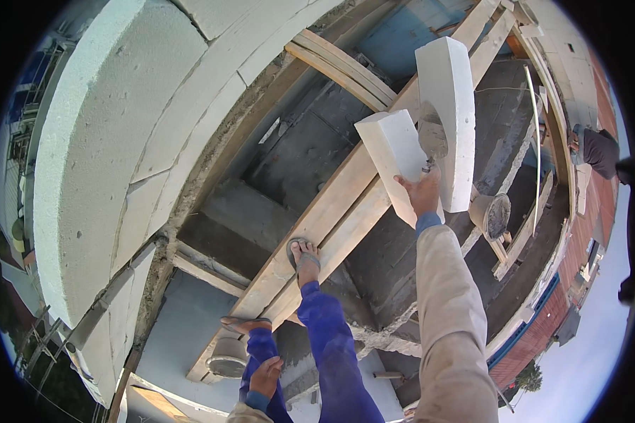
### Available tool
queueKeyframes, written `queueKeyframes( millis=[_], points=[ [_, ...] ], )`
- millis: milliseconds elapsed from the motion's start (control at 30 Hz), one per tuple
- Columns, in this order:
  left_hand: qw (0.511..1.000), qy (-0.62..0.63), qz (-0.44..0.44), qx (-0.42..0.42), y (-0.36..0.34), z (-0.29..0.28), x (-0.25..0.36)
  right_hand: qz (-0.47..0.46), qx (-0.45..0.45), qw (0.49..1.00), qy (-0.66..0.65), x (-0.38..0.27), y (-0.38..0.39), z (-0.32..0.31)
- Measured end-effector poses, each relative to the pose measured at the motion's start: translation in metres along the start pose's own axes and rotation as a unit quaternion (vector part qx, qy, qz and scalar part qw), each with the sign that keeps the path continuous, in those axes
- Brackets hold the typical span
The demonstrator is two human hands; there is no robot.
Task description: The person scoops cement from a bucket with a trowel and applies it to a wall. They then pick up a white block, apply cement to its edge, place it on the wall, and tap it into position with a hammer. The person repeats this process for additional blocks.
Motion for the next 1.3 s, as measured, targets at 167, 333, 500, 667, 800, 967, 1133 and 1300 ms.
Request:
queueKeyframes(
  millis=[167,333,500,667,800,967,1133,1300],
  points=[
    [0.996,0.082,-0.023,-0.023,-0.013,0.016,0.001,-0.007,-0.017,0.998,0.066,0.008,-0.017,0.014],
    [0.996,0.085,0.000,-0.024,-0.038,0.007,0.012,0.089,-0.068,0.988,0.110,-0.003,-0.017,0.007],
    [0.988,0.146,0.000,-0.044,-0.072,0.003,0.020,0.108,-0.062,0.979,0.161,-0.021,0.008,0.010],
    [0.966,0.187,0.063,-0.167,-0.146,0.031,0.072,0.073,-0.079,0.986,0.127,-0.060,0.085,-0.007],
    [0.942,0.215,0.181,-0.182,-0.218,0.033,0.170,0.053,-0.136,0.988,0.042,-0.117,0.159,-0.050],
    [0.828,0.297,0.262,-0.396,-0.168,0.042,0.253,0.090,-0.229,0.947,-0.208,-0.201,0.236,-0.123],
    [0.836,0.319,0.289,-0.341,-0.045,-0.012,0.222,0.141,-0.311,0.887,-0.309,-0.255,0.290,-0.155],
    [0.895,0.270,0.296,-0.199,0.056,-0.096,0.173,0.199,-0.434,0.782,-0.400,-0.272,0.356,-0.103]
  ],
)
Point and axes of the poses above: each hand's wrist, its own y-axis away from the middle knuckle, its own z-axis out of the palm, x = y × z, the point moved 9 cm from there along -y, towards the middle knuckle, and after that the axes turned 1 degree about y, right-handed, at the moved point
